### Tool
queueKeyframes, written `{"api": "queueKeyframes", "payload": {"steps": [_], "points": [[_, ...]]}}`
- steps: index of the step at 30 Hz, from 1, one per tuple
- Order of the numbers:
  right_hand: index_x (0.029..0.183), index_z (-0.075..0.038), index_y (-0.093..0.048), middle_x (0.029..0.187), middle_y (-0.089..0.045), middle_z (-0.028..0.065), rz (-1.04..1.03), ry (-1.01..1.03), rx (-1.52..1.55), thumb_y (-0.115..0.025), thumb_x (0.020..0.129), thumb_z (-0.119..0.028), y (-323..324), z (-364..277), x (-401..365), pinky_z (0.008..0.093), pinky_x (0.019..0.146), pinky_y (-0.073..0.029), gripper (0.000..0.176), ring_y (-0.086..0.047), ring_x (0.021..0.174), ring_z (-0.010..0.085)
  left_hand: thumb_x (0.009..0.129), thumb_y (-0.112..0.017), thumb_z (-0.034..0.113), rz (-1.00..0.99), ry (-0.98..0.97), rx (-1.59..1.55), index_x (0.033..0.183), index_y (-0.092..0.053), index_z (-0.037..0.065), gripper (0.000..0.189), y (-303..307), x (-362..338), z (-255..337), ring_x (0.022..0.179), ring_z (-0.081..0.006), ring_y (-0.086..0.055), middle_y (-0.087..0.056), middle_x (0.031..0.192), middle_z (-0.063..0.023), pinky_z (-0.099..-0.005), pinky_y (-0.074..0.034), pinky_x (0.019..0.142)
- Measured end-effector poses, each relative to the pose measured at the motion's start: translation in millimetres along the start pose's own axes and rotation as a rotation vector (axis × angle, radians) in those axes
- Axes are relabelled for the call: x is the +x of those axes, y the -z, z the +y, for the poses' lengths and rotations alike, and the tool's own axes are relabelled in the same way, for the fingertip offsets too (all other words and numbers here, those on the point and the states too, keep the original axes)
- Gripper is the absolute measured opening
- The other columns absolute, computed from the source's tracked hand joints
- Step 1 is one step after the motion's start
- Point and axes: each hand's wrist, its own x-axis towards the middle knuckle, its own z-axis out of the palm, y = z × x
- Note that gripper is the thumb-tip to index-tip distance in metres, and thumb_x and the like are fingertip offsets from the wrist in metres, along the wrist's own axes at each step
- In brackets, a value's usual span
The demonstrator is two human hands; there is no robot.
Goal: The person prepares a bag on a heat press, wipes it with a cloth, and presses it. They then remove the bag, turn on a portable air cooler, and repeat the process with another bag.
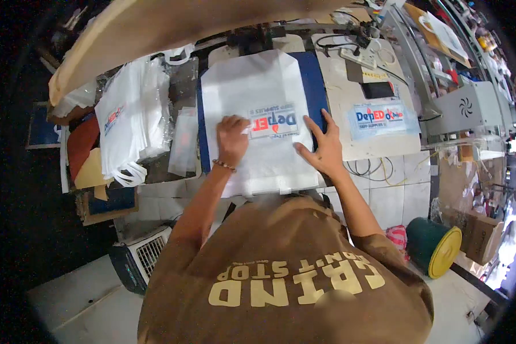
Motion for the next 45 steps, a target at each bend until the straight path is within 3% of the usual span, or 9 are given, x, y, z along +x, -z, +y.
{"api": "queueKeyframes", "payload": {"steps": [4,7,17,20,26,30,35,39,45], "points": [[0.144,-0.023,-0.056,0.154,-0.033,0.0303,-0.016,-0.009,0.006,-0.081,0.072,-0.047,1.5,-1.2,-2.5,0.0535,0.108,-0.040,0.080,-0.041,0.132,0.0492,0.067,-0.061,-0.004,-0.088,-0.142,-0.261,0.086,-0.073,0.010,0.026,-30.5,20.7,81.0,0.089,-0.0294,-0.062,-0.068,0.088,-0.0053,-0.0437,-0.048,0.078],[0.144,-0.022,-0.056,0.154,-0.032,0.0303,-0.003,0.004,0.016,-0.081,0.072,-0.047,1.4,1.3,-1.6,0.0532,0.108,-0.040,0.080,-0.041,0.132,0.0493,0.066,-0.061,-0.004,-0.163,-0.147,-0.155,0.086,-0.072,0.008,0.025,-26.9,10.8,59.4,0.096,-0.0283,-0.060,-0.067,0.092,-0.0051,-0.0418,-0.046,0.085],[0.143,-0.020,-0.056,0.155,-0.033,0.0294,0.012,0.000,0.012,-0.081,0.070,-0.045,-2.2,1.9,-2.6,0.0531,0.109,-0.040,0.081,-0.042,0.132,0.0497,0.063,-0.063,-0.002,-0.351,-0.219,-0.150,0.089,-0.071,0.008,0.029,-17.4,20.2,43.5,0.092,-0.0288,-0.059,-0.065,0.089,-0.0043,-0.0429,-0.043,0.079],[0.143,-0.020,-0.056,0.155,-0.032,0.0285,0.020,0.004,0.001,-0.080,0.070,-0.045,-2.6,5.5,-3.0,0.0531,0.109,-0.040,0.081,-0.042,0.132,0.0493,0.062,-0.062,-0.002,-0.221,-0.277,-0.212,0.089,-0.071,0.007,0.029,-34.8,36.8,73.2,0.092,-0.0288,-0.059,-0.065,0.089,-0.0047,-0.0429,-0.043,0.080],[0.143,-0.022,-0.056,0.157,-0.030,0.0274,0.011,-0.006,0.024,-0.080,0.071,-0.045,-2.9,5.1,-3.6,0.0530,0.110,-0.040,0.080,-0.041,0.133,0.0483,0.062,-0.061,-0.001,-0.391,-0.262,-0.163,0.086,-0.070,0.008,0.027,-15.7,35.8,60.1,0.090,-0.0283,-0.059,-0.063,0.087,-0.0051,-0.0427,-0.043,0.078],[0.143,-0.023,-0.057,0.157,-0.031,0.0270,-0.008,-0.016,0.005,-0.080,0.070,-0.045,-3.9,6.5,-3.7,0.0528,0.109,-0.041,0.079,-0.041,0.134,0.0480,0.069,-0.065,0.003,-0.232,-0.315,-0.136,0.079,-0.070,0.014,0.016,-41.7,45.6,88.6,0.089,-0.0231,-0.058,-0.061,0.083,0.0007,-0.0402,-0.042,0.079],[0.142,-0.023,-0.058,0.156,-0.032,0.0267,0.011,-0.017,0.003,-0.080,0.070,-0.045,-2.9,4.6,-2.6,0.0527,0.108,-0.041,0.079,-0.041,0.133,0.0480,0.070,-0.063,0.002,-0.370,-0.239,-0.111,0.083,-0.071,0.012,0.018,-18.6,30.8,47.7,0.091,-0.0240,-0.058,-0.062,0.084,-0.0014,-0.0412,-0.042,0.080],[0.142,-0.022,-0.057,0.157,-0.031,0.0270,-0.005,-0.032,0.032,-0.081,0.069,-0.045,-4.4,6.9,-3.1,0.0526,0.108,-0.042,0.080,-0.040,0.135,0.0481,0.067,-0.063,0.001,-0.266,-0.266,-0.121,0.085,-0.071,0.012,0.022,-39.4,43.0,84.2,0.090,-0.0247,-0.058,-0.063,0.085,-0.0022,-0.0431,-0.044,0.080],[0.141,-0.021,-0.058,0.157,-0.031,0.0268,-0.006,-0.031,0.023,-0.082,0.068,-0.044,-4.1,5.5,-2.3,0.0531,0.107,-0.042,0.080,-0.041,0.134,0.0475,0.068,-0.066,0.003,-0.051,-0.291,-0.063,0.085,-0.069,0.010,0.019,20.1,-14.3,-37.0,0.088,-0.0268,-0.061,-0.066,0.087,-0.0043,-0.0430,-0.047,0.076]]}}
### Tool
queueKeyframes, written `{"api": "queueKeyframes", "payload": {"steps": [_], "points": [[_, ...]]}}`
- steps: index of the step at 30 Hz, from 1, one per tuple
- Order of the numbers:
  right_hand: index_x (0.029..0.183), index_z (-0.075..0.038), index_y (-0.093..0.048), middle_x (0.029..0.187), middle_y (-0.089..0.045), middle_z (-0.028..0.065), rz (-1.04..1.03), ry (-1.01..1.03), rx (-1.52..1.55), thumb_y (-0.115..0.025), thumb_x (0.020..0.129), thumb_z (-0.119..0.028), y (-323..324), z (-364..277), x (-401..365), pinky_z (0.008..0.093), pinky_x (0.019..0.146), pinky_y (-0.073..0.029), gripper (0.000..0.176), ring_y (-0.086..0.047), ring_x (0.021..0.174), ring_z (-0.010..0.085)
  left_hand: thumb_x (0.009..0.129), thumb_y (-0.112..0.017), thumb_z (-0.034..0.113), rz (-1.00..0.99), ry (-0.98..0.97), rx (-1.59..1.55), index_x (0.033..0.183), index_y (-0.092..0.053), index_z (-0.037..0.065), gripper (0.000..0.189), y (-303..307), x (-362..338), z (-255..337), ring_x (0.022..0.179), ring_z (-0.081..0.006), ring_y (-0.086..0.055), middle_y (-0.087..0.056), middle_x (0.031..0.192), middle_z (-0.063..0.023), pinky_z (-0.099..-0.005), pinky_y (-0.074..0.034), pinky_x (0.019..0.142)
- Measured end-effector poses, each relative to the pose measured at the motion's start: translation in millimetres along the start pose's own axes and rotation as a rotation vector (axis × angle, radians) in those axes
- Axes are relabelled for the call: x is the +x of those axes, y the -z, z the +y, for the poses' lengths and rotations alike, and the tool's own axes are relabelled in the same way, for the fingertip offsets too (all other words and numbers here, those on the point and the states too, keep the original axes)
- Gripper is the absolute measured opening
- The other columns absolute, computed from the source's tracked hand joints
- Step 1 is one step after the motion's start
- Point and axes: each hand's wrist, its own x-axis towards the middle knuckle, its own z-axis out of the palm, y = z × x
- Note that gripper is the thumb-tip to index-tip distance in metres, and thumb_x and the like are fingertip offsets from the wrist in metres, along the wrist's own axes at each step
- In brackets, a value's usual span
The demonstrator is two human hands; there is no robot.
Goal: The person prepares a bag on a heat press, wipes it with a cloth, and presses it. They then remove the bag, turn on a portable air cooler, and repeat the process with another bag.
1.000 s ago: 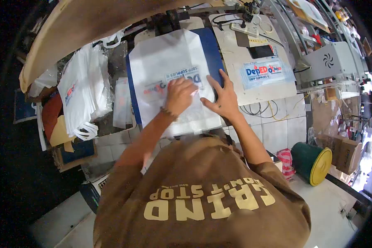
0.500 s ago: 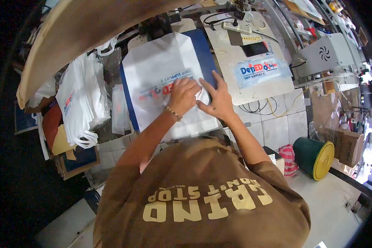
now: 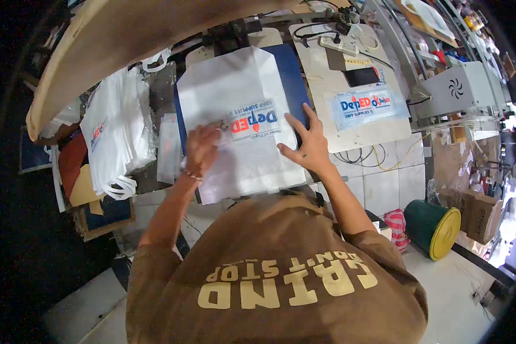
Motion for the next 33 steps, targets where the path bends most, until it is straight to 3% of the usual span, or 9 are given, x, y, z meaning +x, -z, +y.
{"api": "queueKeyframes", "payload": {"steps": [2,5,8,17,21,23,27,29,33], "points": [[0.141,-0.022,-0.058,0.156,-0.032,0.0260,-0.007,-0.014,-0.013,-0.082,0.068,-0.043,1.5,-2.3,-0.7,0.0516,0.107,-0.043,0.080,-0.041,0.135,0.0466,0.067,-0.065,0.000,-0.249,0.217,0.201,0.088,-0.070,0.010,0.024,20.9,-3.0,-8.1,0.092,-0.0284,-0.063,-0.069,0.091,-0.0064,-0.0444,-0.049,0.080],[0.141,-0.021,-0.058,0.156,-0.033,0.0261,-0.022,-0.011,-0.013,-0.083,0.068,-0.043,3.3,-5.4,1.1,0.0519,0.106,-0.044,0.080,-0.041,0.135,0.0465,0.067,-0.065,-0.003,0.099,0.187,-0.014,0.088,-0.070,0.010,0.025,-37.5,31.2,29.6,0.090,-0.0312,-0.063,-0.068,0.088,-0.0073,-0.0467,-0.047,0.080],[0.141,-0.021,-0.058,0.156,-0.031,0.0272,-0.019,-0.007,0.002,-0.083,0.068,-0.043,3.1,-6.3,-2.8,0.0536,0.106,-0.043,0.080,-0.041,0.134,0.0472,0.068,-0.065,-0.001,-0.172,0.252,-0.007,0.095,-0.071,0.009,0.029,-58.0,86.5,84.5,0.101,-0.0295,-0.063,-0.068,0.097,-0.0099,-0.0433,-0.047,0.086],[0.139,-0.020,-0.059,0.157,-0.032,0.0251,-0.001,0.000,-0.013,-0.084,0.068,-0.039,4.2,-9.6,4.7,0.0514,0.103,-0.046,0.077,-0.042,0.135,0.0458,0.072,-0.072,0.006,0.175,0.368,0.190,0.091,-0.071,0.006,0.019,-61.3,25.5,19.4,0.087,-0.0348,-0.066,-0.070,0.088,-0.0127,-0.0464,-0.051,0.082],[0.138,-0.019,-0.059,0.156,-0.033,0.0261,-0.025,-0.009,-0.014,-0.085,0.068,-0.038,7.3,-11.7,2.2,0.0513,0.104,-0.045,0.078,-0.042,0.135,0.0457,0.076,-0.063,-0.001,-0.057,0.358,-0.009,0.095,-0.070,0.003,0.020,-59.3,76.6,79.1,0.092,-0.0353,-0.069,-0.072,0.090,-0.0156,-0.0461,-0.053,0.085],[0.138,-0.018,-0.060,0.156,-0.033,0.0261,-0.040,-0.031,-0.006,-0.085,0.068,-0.037,7.1,-9.1,1.8,0.0512,0.105,-0.044,0.077,-0.042,0.135,0.0456,0.072,-0.063,0.005,0.250,0.319,0.094,0.088,-0.070,0.010,0.018,-62.8,23.8,27.1,0.081,-0.0323,-0.066,-0.071,0.083,-0.0108,-0.0468,-0.050,0.078],[0.139,-0.020,-0.059,0.157,-0.032,0.0262,0.004,0.022,0.029,-0.084,0.068,-0.039,5.3,-9.3,0.8,0.0520,0.105,-0.045,0.077,-0.041,0.135,0.0470,0.079,-0.069,0.006,-0.132,0.629,0.106,0.094,-0.069,0.006,0.015,-9.6,7.6,-6.4,0.081,-0.0356,-0.066,-0.069,0.092,-0.0137,-0.0481,-0.052,0.078],[0.139,-0.019,-0.060,0.157,-0.032,0.0252,-0.017,-0.028,0.006,-0.085,0.069,-0.037,6.5,-13.7,1.6,0.0507,0.106,-0.044,0.076,-0.041,0.137,0.0450,0.075,-0.063,0.007,0.206,0.502,0.260,0.088,-0.069,0.011,0.015,-43.6,-3.4,17.6,0.078,-0.0321,-0.064,-0.068,0.080,-0.0105,-0.0515,-0.048,0.078],[0.139,-0.020,-0.060,0.158,-0.032,0.0249,-0.022,-0.033,0.013,-0.085,0.068,-0.036,5.4,-13.2,2.0,0.0511,0.107,-0.043,0.077,-0.039,0.139,0.0444,0.077,-0.062,0.008,-0.087,0.602,0.246,0.090,-0.067,0.012,0.014,1.4,-24.5,13.5,0.078,-0.0324,-0.064,-0.067,0.079,-0.0091,-0.0501,-0.045,0.072]]}}
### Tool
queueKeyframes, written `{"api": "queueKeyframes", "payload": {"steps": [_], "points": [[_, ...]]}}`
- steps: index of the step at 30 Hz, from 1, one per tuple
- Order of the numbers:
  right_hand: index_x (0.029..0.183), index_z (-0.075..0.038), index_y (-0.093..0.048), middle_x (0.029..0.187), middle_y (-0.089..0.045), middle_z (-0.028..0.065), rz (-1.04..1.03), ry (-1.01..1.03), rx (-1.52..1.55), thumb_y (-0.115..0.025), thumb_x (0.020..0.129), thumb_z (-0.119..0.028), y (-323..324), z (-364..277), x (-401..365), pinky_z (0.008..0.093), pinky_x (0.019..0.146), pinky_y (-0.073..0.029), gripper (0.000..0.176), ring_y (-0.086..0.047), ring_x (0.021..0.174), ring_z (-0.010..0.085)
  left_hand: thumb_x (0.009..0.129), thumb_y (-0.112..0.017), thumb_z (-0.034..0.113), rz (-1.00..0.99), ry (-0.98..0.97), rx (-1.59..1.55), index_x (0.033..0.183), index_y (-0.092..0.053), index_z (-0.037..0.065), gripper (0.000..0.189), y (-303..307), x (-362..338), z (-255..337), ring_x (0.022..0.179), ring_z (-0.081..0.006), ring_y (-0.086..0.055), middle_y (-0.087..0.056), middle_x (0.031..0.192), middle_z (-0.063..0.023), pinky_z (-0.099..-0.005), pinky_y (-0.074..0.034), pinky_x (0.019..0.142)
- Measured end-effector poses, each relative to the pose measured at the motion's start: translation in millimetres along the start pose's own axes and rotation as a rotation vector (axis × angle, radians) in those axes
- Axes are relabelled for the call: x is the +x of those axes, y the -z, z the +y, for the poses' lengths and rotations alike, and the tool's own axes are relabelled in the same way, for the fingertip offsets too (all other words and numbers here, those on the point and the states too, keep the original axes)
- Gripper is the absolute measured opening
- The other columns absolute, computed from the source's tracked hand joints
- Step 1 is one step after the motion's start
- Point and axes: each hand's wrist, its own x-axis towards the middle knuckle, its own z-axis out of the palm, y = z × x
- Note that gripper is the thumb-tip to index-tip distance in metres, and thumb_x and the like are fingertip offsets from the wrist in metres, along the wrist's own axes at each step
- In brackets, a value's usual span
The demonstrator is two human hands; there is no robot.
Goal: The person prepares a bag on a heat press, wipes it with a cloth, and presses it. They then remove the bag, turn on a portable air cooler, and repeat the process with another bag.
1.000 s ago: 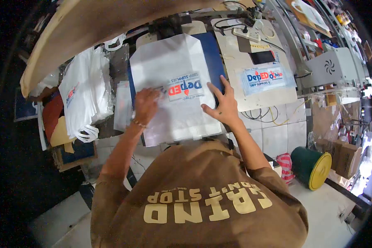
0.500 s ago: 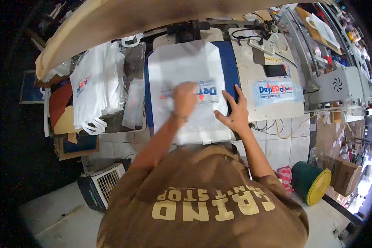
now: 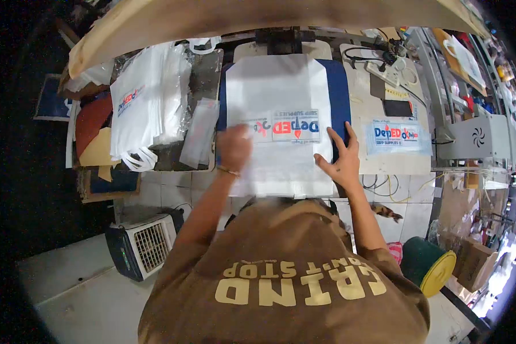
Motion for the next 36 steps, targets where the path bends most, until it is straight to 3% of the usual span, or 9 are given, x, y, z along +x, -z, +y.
{"api": "queueKeyframes", "payload": {"steps": [6,10,12,16,21,25,28,31,36], "points": [[0.139,-0.018,-0.060,0.157,-0.031,0.0256,0.018,0.048,-0.013,-0.084,0.069,-0.039,-0.9,4.7,6.1,0.0527,0.108,-0.042,0.077,-0.040,0.137,0.0465,0.076,-0.064,0.009,0.117,-0.177,-0.062,0.081,-0.061,0.012,0.006,16.7,-0.2,17.6,0.077,-0.0326,-0.063,-0.064,0.075,-0.0081,-0.0457,-0.044,0.066],[0.139,-0.017,-0.060,0.157,-0.031,0.0272,0.014,0.050,-0.004,-0.084,0.069,-0.039,-0.2,4.5,0.4,0.0519,0.109,-0.041,0.077,-0.040,0.137,0.0475,0.075,-0.063,0.006,0.046,0.017,0.128,0.079,-0.060,0.011,0.007,5.5,27.7,17.8,0.080,-0.0328,-0.064,-0.064,0.075,-0.0081,-0.0486,-0.046,0.072],[0.139,-0.017,-0.060,0.157,-0.031,0.0275,0.000,0.023,-0.005,-0.084,0.069,-0.039,1.2,2.2,1.9,0.0517,0.109,-0.041,0.077,-0.040,0.137,0.0476,0.079,-0.068,0.008,0.093,-0.170,0.019,0.092,-0.069,0.008,0.014,-38.9,19.4,43.1,0.091,-0.0344,-0.067,-0.072,0.092,-0.0122,-0.0489,-0.047,0.079],[0.139,-0.018,-0.059,0.157,-0.031,0.0269,-0.001,0.010,0.012,-0.084,0.068,-0.039,-0.4,5.6,-3.1,0.0527,0.109,-0.042,0.078,-0.039,0.137,0.0470,0.076,-0.067,0.004,-0.220,0.056,-0.131,0.089,-0.067,0.007,0.012,-19.3,72.5,75.9,0.094,-0.0356,-0.066,-0.072,0.093,-0.0146,-0.0475,-0.047,0.084],[0.139,-0.019,-0.059,0.156,-0.032,0.0269,0.032,0.034,-0.007,-0.084,0.067,-0.040,-0.8,8.4,1.1,0.0530,0.110,-0.040,0.079,-0.040,0.136,0.0471,0.079,-0.065,0.006,0.051,-0.272,-0.235,0.093,-0.067,0.005,0.014,-39.8,51.5,96.2,0.090,-0.0364,-0.066,-0.070,0.090,-0.0163,-0.0465,-0.047,0.083],[0.140,-0.019,-0.059,0.156,-0.032,0.0285,0.022,0.030,0.020,-0.083,0.069,-0.042,-0.8,9.2,-3.6,0.0538,0.110,-0.038,0.079,-0.040,0.134,0.0479,0.077,-0.065,0.005,-0.098,-0.143,-0.221,0.089,-0.069,0.008,0.014,-47.7,66.2,102.3,0.090,-0.0310,-0.067,-0.070,0.084,-0.0093,-0.0449,-0.047,0.081],[0.139,-0.017,-0.059,0.155,-0.032,0.0297,0.021,0.053,-0.009,-0.083,0.069,-0.043,-1.9,11.7,0.4,0.0534,0.110,-0.038,0.079,-0.041,0.133,0.0482,0.078,-0.064,0.005,0.057,-0.372,-0.286,0.084,-0.067,0.009,0.007,-37.1,49.6,122.6,0.083,-0.0309,-0.067,-0.069,0.082,-0.0098,-0.0455,-0.048,0.078],[0.139,-0.016,-0.059,0.155,-0.031,0.0303,0.020,0.036,0.016,-0.083,0.068,-0.042,-2.4,10.2,-3.0,0.0533,0.110,-0.038,0.079,-0.041,0.134,0.0481,0.078,-0.066,0.008,-0.057,-0.168,-0.181,0.089,-0.069,0.008,0.011,-41.5,85.2,104.5,0.087,-0.0361,-0.066,-0.068,0.083,-0.0147,-0.0487,-0.045,0.084],[0.141,-0.016,-0.057,0.155,-0.030,0.0310,0.004,0.111,0.043,-0.084,0.068,-0.040,0.4,20.6,0.5,0.0532,0.111,-0.037,0.081,-0.038,0.137,0.0486,0.083,-0.070,0.017,-0.111,-0.306,-0.293,0.089,-0.064,0.004,0.015,-26.8,24.5,144.7,0.087,-0.0392,-0.065,-0.067,0.087,-0.0175,-0.0474,-0.049,0.075]]}}
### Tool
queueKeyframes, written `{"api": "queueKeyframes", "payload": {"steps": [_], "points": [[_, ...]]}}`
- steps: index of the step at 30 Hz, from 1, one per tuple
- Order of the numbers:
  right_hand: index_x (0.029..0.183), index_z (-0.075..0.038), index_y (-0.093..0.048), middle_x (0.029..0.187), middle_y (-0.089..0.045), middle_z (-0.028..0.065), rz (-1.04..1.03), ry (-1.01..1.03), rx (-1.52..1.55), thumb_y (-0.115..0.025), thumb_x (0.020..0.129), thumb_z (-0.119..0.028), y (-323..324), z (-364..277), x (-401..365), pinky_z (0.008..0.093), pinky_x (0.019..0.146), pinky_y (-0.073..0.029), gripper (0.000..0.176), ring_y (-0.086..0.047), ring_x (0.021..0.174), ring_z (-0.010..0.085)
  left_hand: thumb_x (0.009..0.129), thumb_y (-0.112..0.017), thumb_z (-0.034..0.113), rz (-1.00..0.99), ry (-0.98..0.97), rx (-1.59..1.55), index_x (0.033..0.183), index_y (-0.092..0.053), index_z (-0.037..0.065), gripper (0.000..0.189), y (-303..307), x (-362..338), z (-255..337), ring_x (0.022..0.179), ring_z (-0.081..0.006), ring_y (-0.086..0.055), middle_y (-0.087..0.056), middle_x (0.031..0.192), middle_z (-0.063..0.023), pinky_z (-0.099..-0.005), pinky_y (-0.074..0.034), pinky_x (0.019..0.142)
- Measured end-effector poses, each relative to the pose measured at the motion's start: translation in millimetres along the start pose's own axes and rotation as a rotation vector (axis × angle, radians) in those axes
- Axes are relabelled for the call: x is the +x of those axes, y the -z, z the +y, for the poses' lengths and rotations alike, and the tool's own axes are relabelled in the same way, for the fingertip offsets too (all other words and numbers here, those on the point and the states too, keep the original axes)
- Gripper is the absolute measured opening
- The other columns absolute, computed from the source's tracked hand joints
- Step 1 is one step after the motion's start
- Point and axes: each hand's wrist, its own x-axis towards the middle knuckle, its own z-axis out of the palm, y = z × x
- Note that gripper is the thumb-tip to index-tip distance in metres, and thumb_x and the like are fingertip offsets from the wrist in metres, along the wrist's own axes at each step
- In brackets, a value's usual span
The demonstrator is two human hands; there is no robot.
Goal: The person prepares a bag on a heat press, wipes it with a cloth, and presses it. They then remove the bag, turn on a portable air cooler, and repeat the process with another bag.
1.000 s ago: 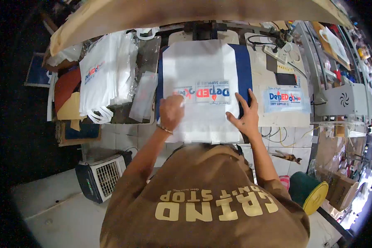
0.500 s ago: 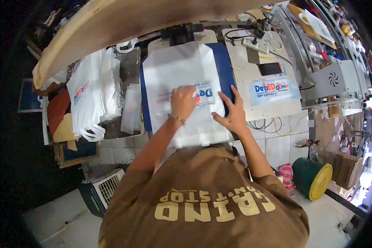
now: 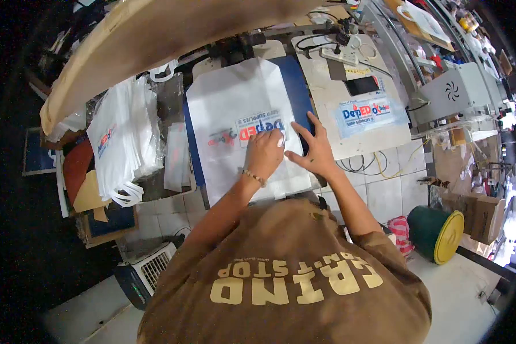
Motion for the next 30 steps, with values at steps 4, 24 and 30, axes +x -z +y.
{"api": "queueKeyframes", "payload": {"steps": [4,24,30], "points": [[0.141,-0.014,-0.056,0.158,-0.027,0.0279,-0.059,0.105,-0.273,-0.085,0.067,-0.037,47.9,-37.5,-5.6,0.0528,0.112,-0.036,0.083,-0.033,0.141,0.0490,0.099,-0.064,0.038,-0.356,0.274,-0.245,0.102,-0.063,-0.001,0.039,46.0,3.6,24.4,0.095,-0.0377,-0.065,-0.068,0.098,-0.0182,-0.0469,-0.048,0.085],[0.103,-0.010,-0.076,0.087,-0.067,0.0091,-0.057,-0.004,-0.074,-0.079,0.078,-0.020,11.4,-60.5,-39.1,0.0398,0.066,-0.052,0.027,-0.065,0.080,0.0268,0.078,-0.078,0.018,-0.085,-0.164,-0.180,0.081,-0.065,0.008,0.017,14.6,18.3,-16.4,0.096,-0.0290,-0.060,-0.063,0.091,-0.0062,-0.0422,-0.048,0.084],[0.110,-0.011,-0.074,0.122,-0.068,0.0087,-0.020,0.175,-0.094,-0.076,0.079,-0.017,0.6,-60.3,-30.3,0.0393,0.078,-0.056,0.031,-0.064,0.086,0.0278,0.083,-0.075,0.016,-0.137,-0.173,-0.295,0.082,-0.071,0.003,0.013,14.0,28.4,-32.5,0.085,-0.0308,-0.064,-0.067,0.085,-0.0110,-0.0415,-0.050,0.079]]}}
